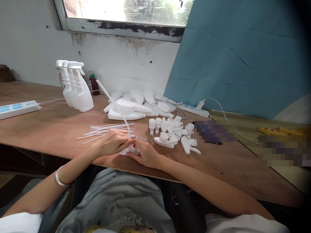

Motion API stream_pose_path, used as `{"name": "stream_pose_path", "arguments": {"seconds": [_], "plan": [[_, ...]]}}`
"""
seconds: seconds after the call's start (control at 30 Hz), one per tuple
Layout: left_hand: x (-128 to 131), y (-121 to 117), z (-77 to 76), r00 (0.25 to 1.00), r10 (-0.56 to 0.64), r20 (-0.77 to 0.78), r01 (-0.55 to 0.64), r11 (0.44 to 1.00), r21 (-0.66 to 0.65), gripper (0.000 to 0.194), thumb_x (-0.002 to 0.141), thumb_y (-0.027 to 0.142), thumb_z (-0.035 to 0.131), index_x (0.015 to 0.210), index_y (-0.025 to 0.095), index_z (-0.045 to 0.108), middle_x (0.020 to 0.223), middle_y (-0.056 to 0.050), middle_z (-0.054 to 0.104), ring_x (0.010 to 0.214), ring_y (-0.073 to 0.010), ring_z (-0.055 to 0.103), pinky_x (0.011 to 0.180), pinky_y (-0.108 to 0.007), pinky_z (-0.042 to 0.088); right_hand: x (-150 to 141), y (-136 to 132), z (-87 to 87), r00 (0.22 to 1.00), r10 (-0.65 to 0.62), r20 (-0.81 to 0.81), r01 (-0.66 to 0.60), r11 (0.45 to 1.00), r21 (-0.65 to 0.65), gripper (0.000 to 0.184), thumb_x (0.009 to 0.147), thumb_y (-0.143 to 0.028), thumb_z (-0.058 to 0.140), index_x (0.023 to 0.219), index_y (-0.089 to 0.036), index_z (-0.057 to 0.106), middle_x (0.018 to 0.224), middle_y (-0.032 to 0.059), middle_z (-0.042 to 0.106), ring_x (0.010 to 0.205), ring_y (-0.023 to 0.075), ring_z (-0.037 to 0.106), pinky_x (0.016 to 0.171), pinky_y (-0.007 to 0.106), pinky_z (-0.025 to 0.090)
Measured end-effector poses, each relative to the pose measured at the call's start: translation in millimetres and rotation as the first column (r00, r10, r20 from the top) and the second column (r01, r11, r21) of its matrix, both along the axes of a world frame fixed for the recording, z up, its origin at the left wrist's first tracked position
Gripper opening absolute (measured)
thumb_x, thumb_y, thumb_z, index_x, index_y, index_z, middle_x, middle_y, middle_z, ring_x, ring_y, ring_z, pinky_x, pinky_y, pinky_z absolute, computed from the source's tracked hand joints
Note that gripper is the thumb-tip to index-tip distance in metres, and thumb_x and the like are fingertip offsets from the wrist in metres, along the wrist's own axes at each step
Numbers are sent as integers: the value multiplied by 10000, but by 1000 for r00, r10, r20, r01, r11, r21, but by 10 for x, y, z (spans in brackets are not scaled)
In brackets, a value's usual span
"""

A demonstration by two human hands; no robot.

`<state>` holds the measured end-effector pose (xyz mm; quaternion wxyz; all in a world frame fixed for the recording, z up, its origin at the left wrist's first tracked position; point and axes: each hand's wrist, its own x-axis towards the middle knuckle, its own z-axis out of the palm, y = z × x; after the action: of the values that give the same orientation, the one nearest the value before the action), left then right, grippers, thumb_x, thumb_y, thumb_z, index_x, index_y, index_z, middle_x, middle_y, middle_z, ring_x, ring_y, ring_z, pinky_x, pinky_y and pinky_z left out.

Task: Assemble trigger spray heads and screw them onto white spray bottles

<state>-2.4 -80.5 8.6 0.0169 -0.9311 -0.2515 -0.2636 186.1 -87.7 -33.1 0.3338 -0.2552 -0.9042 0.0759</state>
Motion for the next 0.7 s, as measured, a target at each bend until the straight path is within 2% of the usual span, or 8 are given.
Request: {"name": "stream_pose_path", "arguments": {"seconds": [0.2, 0.3, 0.5, 0.63, 0.7], "plan": [[-51, 18, -17, 999, 16, -34, -14, 999, 52, 429, 923, 268, 312, 609, 152, 580, 555, -20, 561, 558, -113, 495, 551, -233, 328, 4, -6, 4, 1000, 18, -17, -17, 1000, 10, 241, 830, -384, 529, 924, -172, 460, 781, 41, 574, 669, 152, 540, 628, 260, 431], [-43, -8, 5, 999, 6, -32, -5, 999, 42, 399, 924, 270, 316, 676, 164, 611, 593, -18, 586, 586, -115, 514, 552, -232, 321, 0, -10, 10, 1000, 18, -14, -18, 1000, -5, 241, 834, -386, 521, 927, -173, 462, 777, 40, 573, 676, 156, 542, 629, 262, 429], [-22, -25, 15, 999, 23, -43, -25, 999, -43, 412, 927, 290, 300, 689, 164, 612, 602, -18, 572, 572, -112, 503, 558, -237, 310, -1, -1, -3, 1000, 19, -11, -19, 1000, -5, 238, 832, -388, 523, 920, -176, 462, 777, 40, 575, 663, 152, 535, 616, 261, 429], [-29, -15, -97, 999, -24, 47, 31, 987, -160, 423, 937, 276, 233, 698, 147, 557, 643, -20, 560, 584, -107, 483, 596, -232, 324, 17, 3, -12, 1000, 21, -9, -21, 1000, 0, 238, 835, -375, 517, 949, -173, 466, 783, 44, 579, 681, 156, 549, 617, 260, 432], [-43, -28, -164, 993, -2, 116, 26, 977, -212, 448, 935, 337, 209, 647, 146, 494, 605, -12, 509, 557, -110, 445, 580, -234, 322, 22, 0, -12, 999, 32, -6, -32, 999, -10, 256, 834, -361, 519, 997, -173, 460, 812, 48, 588, 709, 159, 561, 637, 261, 439]]}}
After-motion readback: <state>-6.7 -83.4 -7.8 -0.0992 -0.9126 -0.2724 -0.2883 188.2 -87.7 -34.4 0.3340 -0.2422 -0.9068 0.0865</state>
